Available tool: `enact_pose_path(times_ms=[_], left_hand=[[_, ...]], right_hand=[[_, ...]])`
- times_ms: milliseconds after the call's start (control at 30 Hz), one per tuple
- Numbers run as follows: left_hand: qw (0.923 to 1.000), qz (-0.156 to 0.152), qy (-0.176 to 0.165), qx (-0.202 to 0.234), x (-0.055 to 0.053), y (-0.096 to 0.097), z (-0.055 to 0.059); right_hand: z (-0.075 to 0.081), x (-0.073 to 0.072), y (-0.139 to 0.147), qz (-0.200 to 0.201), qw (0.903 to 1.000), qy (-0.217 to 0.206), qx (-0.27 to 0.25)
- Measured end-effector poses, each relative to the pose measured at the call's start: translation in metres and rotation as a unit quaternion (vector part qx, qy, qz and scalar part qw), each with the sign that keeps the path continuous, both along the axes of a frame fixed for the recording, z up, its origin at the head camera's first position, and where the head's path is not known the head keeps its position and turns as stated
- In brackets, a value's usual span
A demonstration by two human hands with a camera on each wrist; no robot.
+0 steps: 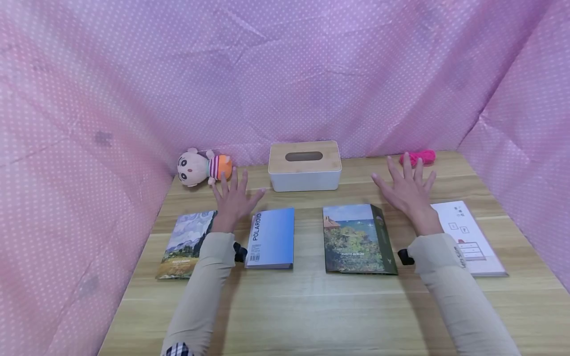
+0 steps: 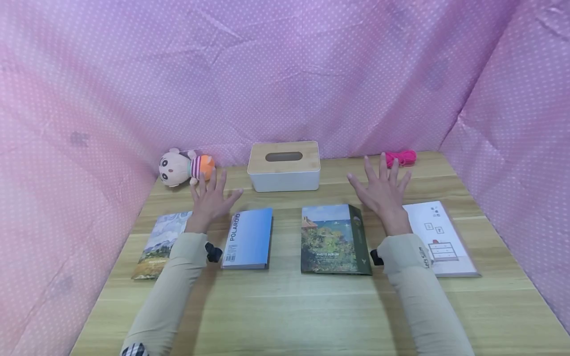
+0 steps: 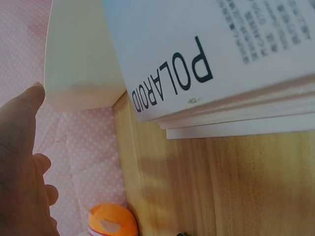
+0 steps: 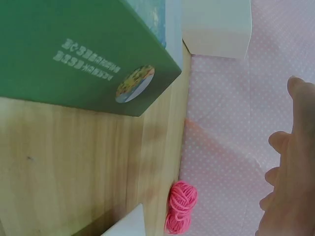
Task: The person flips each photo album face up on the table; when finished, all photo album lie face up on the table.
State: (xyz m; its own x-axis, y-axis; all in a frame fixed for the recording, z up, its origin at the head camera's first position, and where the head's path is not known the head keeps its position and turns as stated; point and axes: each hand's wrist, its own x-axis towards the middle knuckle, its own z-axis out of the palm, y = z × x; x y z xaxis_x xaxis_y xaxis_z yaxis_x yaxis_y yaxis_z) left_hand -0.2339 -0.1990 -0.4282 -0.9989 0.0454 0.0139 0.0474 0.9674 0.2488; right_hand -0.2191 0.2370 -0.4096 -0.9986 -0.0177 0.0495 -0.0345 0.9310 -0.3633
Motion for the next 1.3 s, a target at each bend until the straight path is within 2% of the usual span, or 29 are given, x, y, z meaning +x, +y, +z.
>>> enact_pose_path(times_ms=[233,400,533,667,833,1000,1167,1300], left_hand=[[0.9991,-0.024,0.016,0.031,-0.006,-0.007,0.005],[0.9948,-0.046,0.056,0.071,-0.009,-0.014,0.014],[0.9888,-0.043,0.077,0.12,-0.008,-0.022,0.019],[0.9821,-0.031,0.081,0.167,-0.005,-0.031,0.025],[0.9717,-0.021,0.069,0.225,0.002,-0.046,0.032],[0.9677,-0.005,0.039,0.249,0.009,-0.067,0.029],[0.9599,0.006,0.016,0.28,0.02,-0.088,0.025],[0.9606,0.019,0.005,0.277,0.032,-0.108,0.019]], right_hand=[[0.006,-0.004,-0.007,-0.001,0.9995,0.031,-0.007],[0.016,-0.009,-0.021,0.01,0.9965,0.079,-0.026],[0.022,-0.014,-0.039,0.026,0.9918,0.113,-0.053],[0.021,-0.021,-0.064,0.046,0.9839,0.146,-0.093],[0.012,-0.026,-0.104,0.086,0.9664,0.192,-0.148],[0.001,-0.025,-0.148,0.136,0.9544,0.196,-0.18],[-0.008,-0.018,-0.19,0.165,0.9494,0.183,-0.195],[-0.014,-0.009,-0.223,0.18,0.9515,0.155,-0.195]])
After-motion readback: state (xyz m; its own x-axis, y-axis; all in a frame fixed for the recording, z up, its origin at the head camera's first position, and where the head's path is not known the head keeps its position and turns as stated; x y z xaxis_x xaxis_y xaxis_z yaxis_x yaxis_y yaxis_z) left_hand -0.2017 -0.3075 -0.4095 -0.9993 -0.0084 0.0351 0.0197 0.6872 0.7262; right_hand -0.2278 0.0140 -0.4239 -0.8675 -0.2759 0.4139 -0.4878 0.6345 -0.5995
